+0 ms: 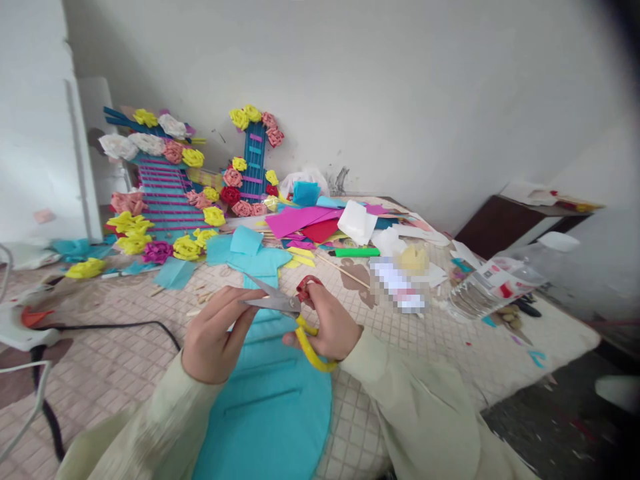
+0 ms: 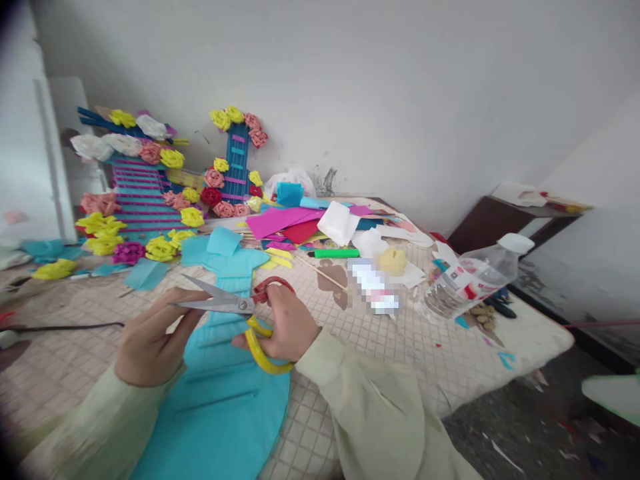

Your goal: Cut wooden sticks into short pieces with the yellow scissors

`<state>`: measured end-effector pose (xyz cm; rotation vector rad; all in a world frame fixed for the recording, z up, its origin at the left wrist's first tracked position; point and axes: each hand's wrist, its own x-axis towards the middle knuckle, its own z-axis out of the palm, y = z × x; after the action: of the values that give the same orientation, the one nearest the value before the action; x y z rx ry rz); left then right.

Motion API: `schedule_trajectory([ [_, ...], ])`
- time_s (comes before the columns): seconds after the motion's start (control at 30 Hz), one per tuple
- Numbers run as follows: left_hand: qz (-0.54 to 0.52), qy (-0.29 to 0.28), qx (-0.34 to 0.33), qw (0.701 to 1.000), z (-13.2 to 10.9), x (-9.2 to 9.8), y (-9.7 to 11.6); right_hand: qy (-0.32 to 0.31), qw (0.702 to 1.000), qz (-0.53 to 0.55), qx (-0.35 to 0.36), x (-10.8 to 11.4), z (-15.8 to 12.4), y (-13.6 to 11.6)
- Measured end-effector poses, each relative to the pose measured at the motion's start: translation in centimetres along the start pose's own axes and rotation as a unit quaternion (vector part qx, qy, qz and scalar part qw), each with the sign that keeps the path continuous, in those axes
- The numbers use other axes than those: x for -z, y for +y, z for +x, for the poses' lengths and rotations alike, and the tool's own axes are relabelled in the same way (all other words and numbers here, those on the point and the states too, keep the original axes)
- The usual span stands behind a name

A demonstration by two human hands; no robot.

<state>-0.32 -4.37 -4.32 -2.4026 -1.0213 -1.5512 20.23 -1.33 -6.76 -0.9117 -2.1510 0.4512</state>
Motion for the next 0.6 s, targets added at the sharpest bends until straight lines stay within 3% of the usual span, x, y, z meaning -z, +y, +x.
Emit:
schedule_trajectory([
  [0.23,-0.004,0.002,-0.007,1.0,0.09,0.0,-0.14,-0.011,0.999,-0.049,0.013,0.17,-0.08,0.11],
  [0.6,-0.008,0.006,-0.004,1.0,-0.52,-0.25,-0.48,-0.004,0.999,-0.043,-0.031,0.91,0.08,0.04],
])
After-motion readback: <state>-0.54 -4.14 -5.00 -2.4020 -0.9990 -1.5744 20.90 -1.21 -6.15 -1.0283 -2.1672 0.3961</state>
